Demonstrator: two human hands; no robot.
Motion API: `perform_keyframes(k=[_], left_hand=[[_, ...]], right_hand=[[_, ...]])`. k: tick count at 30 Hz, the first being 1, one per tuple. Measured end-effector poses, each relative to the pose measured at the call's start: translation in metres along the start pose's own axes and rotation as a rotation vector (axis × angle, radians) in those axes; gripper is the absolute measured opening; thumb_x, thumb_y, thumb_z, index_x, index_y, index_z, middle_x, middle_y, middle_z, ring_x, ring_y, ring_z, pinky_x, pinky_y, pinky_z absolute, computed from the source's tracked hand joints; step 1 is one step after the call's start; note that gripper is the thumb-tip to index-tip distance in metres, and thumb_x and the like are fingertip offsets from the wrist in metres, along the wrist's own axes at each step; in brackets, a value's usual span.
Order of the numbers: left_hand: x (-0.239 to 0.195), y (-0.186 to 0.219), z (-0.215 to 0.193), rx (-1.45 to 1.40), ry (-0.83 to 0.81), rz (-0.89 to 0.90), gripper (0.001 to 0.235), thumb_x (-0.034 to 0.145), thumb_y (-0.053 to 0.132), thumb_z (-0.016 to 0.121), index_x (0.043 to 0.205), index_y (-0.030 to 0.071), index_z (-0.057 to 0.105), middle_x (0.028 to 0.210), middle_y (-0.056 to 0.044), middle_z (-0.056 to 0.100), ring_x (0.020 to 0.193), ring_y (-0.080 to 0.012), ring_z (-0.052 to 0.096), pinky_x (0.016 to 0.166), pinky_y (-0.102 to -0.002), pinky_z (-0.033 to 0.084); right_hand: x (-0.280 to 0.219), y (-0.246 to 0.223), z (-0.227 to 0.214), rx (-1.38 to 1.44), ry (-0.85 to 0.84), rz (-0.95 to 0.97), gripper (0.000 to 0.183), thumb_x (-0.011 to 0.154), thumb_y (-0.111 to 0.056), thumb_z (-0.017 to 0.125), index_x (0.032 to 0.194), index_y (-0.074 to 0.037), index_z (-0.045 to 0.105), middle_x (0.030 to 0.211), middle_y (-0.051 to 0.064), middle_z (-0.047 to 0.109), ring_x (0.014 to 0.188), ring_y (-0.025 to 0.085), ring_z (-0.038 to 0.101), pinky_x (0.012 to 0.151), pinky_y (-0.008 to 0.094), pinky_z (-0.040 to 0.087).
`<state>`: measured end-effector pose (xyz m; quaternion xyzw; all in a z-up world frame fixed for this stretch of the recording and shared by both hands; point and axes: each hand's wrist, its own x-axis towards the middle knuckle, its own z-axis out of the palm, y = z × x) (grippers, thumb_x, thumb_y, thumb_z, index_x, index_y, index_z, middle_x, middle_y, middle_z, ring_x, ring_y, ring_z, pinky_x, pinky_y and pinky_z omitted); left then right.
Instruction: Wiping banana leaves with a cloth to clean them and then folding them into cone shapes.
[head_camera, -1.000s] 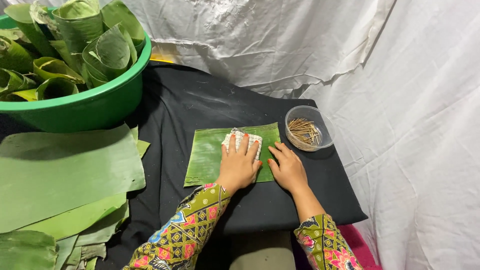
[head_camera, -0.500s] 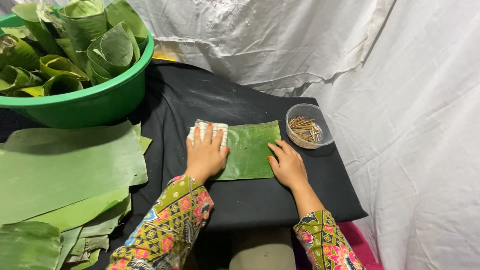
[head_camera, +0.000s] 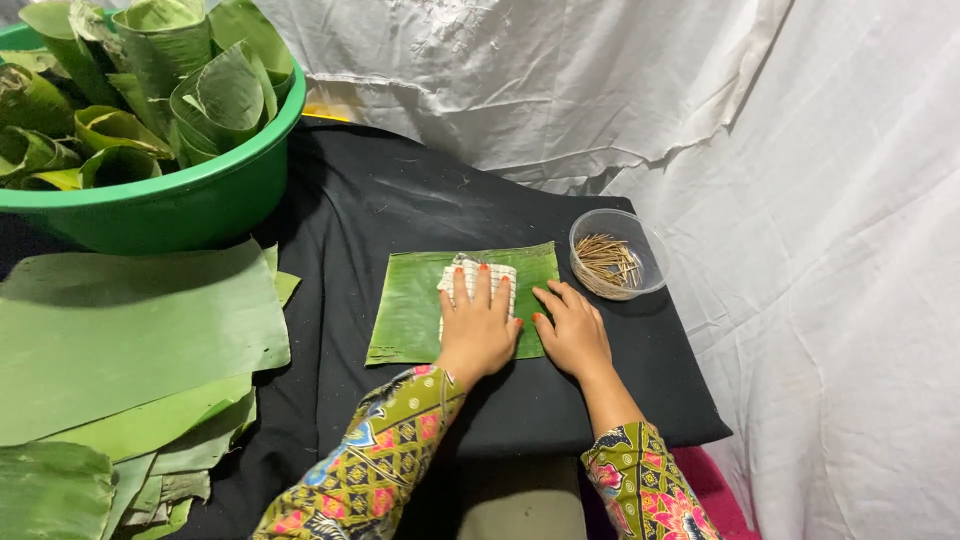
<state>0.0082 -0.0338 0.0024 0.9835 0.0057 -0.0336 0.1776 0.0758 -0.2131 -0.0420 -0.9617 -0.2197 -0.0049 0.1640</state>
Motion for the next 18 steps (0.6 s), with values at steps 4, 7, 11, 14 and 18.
perform_keyframes(k=[4,7,11,14,18], left_hand=[[-0.007,-0.005,0.0,-0.011,0.035,0.012,0.064,0.102,0.038,0.038,0.159,0.01,0.032,0.166,-0.024,0.02,0.15,-0.0584,0.006,0.116,-0.071,0.012],[-0.009,-0.017,0.002,-0.043,0.018,0.002,0.062,0.102,0.037,0.034,0.158,0.012,0.035,0.167,-0.022,0.021,0.151,-0.0558,0.005,0.116,-0.07,0.013],[-0.016,-0.037,0.0,0.021,0.038,-0.035,0.064,0.102,0.041,0.037,0.159,0.012,0.032,0.167,-0.023,0.02,0.151,-0.0561,0.006,0.116,-0.07,0.014],[-0.022,-0.051,-0.005,-0.008,0.064,-0.077,0.064,0.102,0.041,0.036,0.159,0.012,0.034,0.166,-0.022,0.021,0.151,-0.0552,0.006,0.116,-0.07,0.014],[-0.03,-0.07,-0.005,0.034,0.099,-0.114,0.065,0.102,0.043,0.039,0.158,0.01,0.033,0.165,-0.024,0.021,0.15,-0.0573,0.008,0.115,-0.071,0.015]], right_hand=[[-0.002,-0.006,-0.006,0.016,-0.015,0.009,0.047,0.101,-0.036,0.05,0.146,-0.024,0.055,0.154,0.007,0.045,0.148,0.03,0.036,0.119,0.051,0.031],[-0.003,-0.004,-0.006,0.034,-0.008,0.016,0.047,0.101,-0.037,0.05,0.147,-0.023,0.055,0.154,0.007,0.045,0.148,0.03,0.036,0.119,0.051,0.03],[-0.002,-0.003,-0.004,0.044,0.003,0.016,0.047,0.102,-0.037,0.051,0.146,-0.021,0.055,0.154,0.007,0.046,0.148,0.03,0.037,0.119,0.051,0.03],[-0.002,-0.003,-0.005,0.042,0.004,0.017,0.048,0.101,-0.038,0.051,0.146,-0.021,0.055,0.154,0.007,0.046,0.148,0.03,0.036,0.119,0.05,0.03],[-0.004,-0.008,-0.01,0.057,-0.008,0.017,0.049,0.102,-0.037,0.05,0.147,-0.02,0.054,0.155,0.008,0.045,0.149,0.03,0.036,0.119,0.05,0.029]])
